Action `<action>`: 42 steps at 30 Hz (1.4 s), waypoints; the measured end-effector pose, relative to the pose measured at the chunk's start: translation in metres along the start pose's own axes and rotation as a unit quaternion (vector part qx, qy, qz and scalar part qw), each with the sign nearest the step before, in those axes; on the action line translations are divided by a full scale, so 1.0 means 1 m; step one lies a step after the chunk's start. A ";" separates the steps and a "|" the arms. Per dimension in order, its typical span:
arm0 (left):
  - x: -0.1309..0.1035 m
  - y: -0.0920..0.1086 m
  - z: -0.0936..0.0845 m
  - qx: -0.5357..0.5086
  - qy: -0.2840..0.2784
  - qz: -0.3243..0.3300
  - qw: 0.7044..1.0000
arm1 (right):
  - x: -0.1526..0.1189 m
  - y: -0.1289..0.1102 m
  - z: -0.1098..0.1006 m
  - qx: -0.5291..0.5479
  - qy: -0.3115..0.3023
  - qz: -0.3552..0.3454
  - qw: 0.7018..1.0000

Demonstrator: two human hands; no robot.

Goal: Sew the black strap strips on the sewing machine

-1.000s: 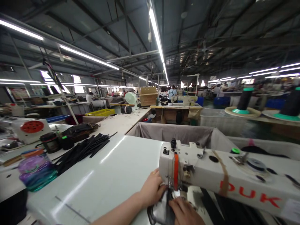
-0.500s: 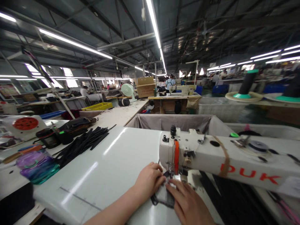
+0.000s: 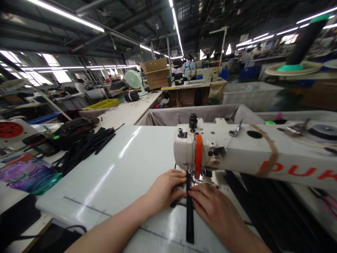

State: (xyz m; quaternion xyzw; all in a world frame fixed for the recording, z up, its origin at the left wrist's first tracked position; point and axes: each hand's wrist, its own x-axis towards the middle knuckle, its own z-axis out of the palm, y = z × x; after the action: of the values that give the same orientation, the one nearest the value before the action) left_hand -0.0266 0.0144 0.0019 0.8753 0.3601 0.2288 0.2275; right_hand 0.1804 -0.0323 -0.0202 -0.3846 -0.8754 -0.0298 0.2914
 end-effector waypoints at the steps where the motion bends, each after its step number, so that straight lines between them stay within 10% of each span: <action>1: 0.001 0.000 -0.001 -0.007 -0.008 0.012 1.000 | 0.000 0.000 0.000 -0.003 0.001 0.004 1.000; 42: 0.001 0.003 0.003 0.002 -0.010 0.035 0.999 | 0.003 -0.005 -0.002 -0.016 -0.015 0.035 0.999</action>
State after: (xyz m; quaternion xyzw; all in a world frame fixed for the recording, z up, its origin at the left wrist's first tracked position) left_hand -0.0226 0.0129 0.0011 0.8902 0.3270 0.2270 0.2216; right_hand 0.1763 -0.0342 -0.0163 -0.4198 -0.8651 -0.0280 0.2730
